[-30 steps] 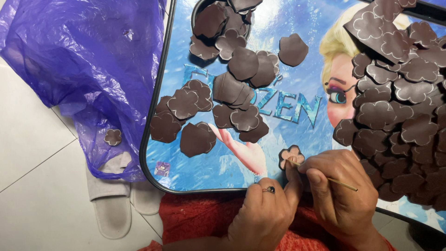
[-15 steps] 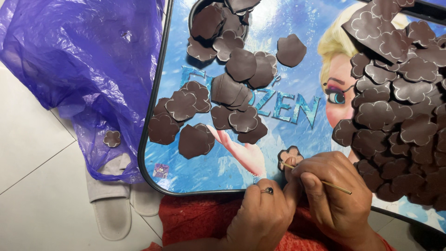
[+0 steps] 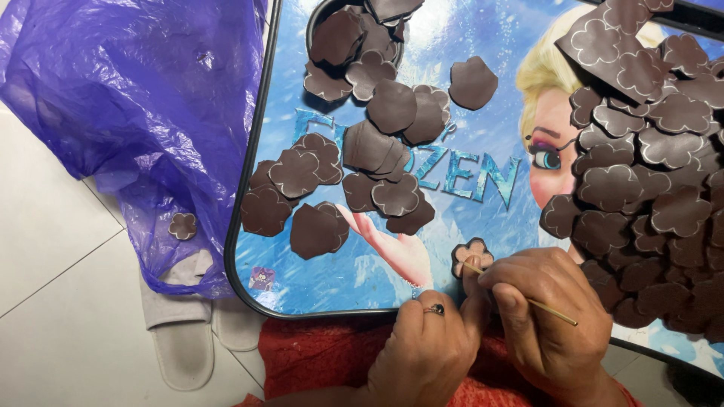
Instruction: The person uses a small pointed tool to trace or refine the edges of flower-shaped paper cutouts on a Frozen-themed tray. They repeatedly pick up individual cutouts, work on their edges, and place them back into a pile.
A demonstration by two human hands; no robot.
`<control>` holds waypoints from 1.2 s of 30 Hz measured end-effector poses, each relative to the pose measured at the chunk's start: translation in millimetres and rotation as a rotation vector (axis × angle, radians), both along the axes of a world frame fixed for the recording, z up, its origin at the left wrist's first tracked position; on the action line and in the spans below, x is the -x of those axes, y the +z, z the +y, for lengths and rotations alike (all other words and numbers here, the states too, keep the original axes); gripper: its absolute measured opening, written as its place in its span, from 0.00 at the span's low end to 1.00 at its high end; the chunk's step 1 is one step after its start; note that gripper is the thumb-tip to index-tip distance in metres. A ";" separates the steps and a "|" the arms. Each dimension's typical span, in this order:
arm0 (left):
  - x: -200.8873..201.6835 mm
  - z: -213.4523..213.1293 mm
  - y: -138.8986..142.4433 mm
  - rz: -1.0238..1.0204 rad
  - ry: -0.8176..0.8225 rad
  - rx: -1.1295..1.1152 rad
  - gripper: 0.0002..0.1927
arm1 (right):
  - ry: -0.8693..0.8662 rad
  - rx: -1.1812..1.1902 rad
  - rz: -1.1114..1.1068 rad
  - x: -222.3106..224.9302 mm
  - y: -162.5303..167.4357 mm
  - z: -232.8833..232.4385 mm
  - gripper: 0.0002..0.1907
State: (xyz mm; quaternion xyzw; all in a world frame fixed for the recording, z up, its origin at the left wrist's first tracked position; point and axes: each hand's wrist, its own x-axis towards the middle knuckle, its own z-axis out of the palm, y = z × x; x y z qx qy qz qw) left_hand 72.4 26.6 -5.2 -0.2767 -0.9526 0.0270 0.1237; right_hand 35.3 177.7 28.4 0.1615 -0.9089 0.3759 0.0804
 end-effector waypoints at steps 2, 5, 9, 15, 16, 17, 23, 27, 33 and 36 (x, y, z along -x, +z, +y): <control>-0.4 0.9 -1.5 -0.050 -0.018 -0.004 0.12 | 0.008 -0.037 0.001 0.4 -1.8 -1.2 0.06; -1.9 1.7 -3.5 -0.052 -0.012 -0.004 0.09 | 0.025 -0.058 0.007 0.3 -2.9 -1.7 0.06; -2.1 2.3 -5.8 -0.088 -0.038 -0.025 0.06 | 0.010 -0.073 -0.005 -0.3 -2.1 -1.9 0.07; -1.5 0.4 -6.2 -0.070 -0.041 -0.046 0.10 | 0.022 -0.011 0.011 4.5 -5.0 -5.5 0.08; -1.4 0.2 -6.2 -0.052 -0.027 -0.043 0.12 | 0.000 -0.022 0.015 5.0 -5.8 -6.4 0.08; -1.5 0.3 -6.2 -0.034 -0.014 -0.041 0.14 | -0.023 -0.032 0.019 5.6 -7.1 -7.5 0.08; -1.7 2.0 -7.3 -0.023 0.003 -0.030 0.16 | -0.053 -0.037 0.048 6.4 -8.0 -7.1 0.08; -1.6 3.0 -8.1 -0.053 -0.016 -0.038 0.13 | -0.041 -0.052 0.026 5.5 -8.2 -5.8 0.08; -1.9 2.8 -6.9 -0.021 0.024 -0.036 0.19 | -0.086 -0.024 0.015 5.8 -10.0 -1.7 0.08; -2.9 2.5 -6.4 -0.031 0.012 -0.026 0.23 | -0.072 0.015 0.014 6.6 -10.0 0.1 0.08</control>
